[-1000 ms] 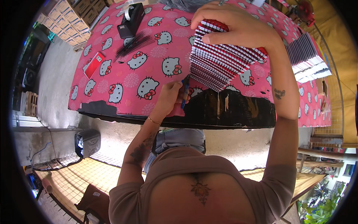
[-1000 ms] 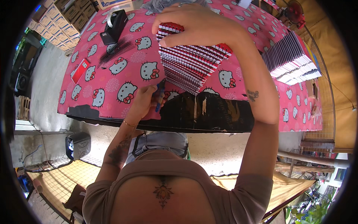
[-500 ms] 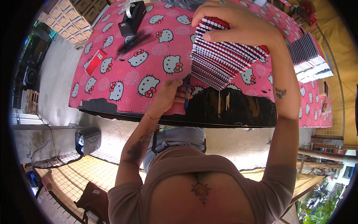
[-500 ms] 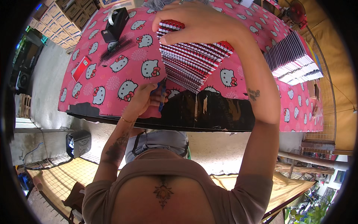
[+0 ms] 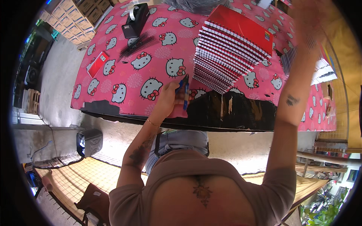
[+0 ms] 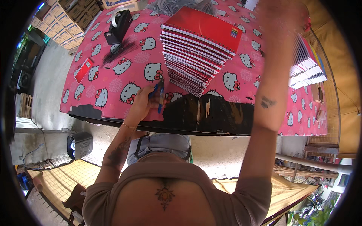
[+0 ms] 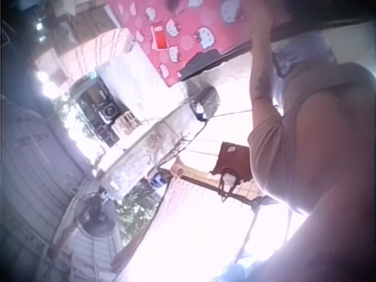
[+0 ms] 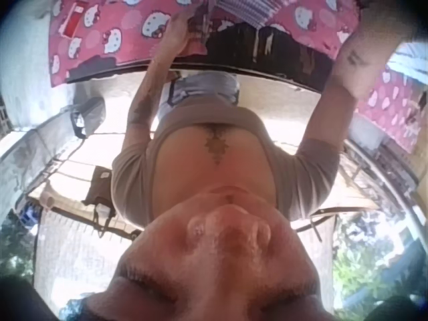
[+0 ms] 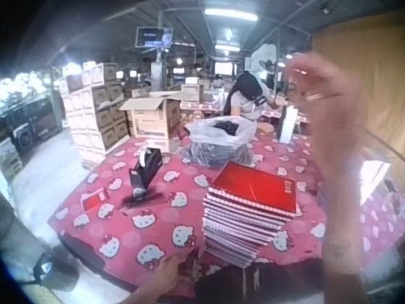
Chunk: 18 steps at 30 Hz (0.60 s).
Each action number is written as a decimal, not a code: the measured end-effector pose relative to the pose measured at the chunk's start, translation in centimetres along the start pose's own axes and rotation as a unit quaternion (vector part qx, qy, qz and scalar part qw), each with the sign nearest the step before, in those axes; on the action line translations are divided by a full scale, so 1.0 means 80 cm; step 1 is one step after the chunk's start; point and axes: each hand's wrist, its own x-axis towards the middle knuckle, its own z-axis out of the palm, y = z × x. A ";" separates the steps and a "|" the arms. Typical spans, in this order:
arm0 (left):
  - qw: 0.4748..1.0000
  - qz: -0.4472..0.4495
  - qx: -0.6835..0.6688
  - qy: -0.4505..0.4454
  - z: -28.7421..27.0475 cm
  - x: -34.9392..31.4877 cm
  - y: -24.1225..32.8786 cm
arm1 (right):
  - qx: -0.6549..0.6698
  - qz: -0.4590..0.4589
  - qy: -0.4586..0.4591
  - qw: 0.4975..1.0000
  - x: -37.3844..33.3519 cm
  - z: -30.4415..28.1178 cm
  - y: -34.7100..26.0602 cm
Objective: The person trims the excess spiral coil from stacks of notebooks using a pair of snips, then carries a few notebooks across a warehouse to a different table to show them to other workers before returning to the original workstation.
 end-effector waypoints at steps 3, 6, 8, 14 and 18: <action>0.999 0.040 0.009 0.000 -0.015 -0.013 -0.009 | 0.189 -0.133 0.257 0.938 -0.051 -0.040 0.043; 0.999 0.037 0.028 -0.019 -0.013 -0.013 -0.006 | 0.199 -0.042 0.199 0.959 -0.165 0.046 0.196; 1.000 0.013 0.024 -0.009 -0.014 -0.015 -0.007 | 0.113 0.089 0.058 0.988 -0.225 0.118 0.178; 1.000 -0.011 0.005 -0.008 0.004 -0.012 -0.011 | -0.156 0.134 0.034 0.978 -0.257 0.207 0.172; 1.000 -0.014 -0.004 -0.006 0.003 -0.011 -0.017 | -0.136 0.148 0.024 0.979 -0.254 0.206 0.163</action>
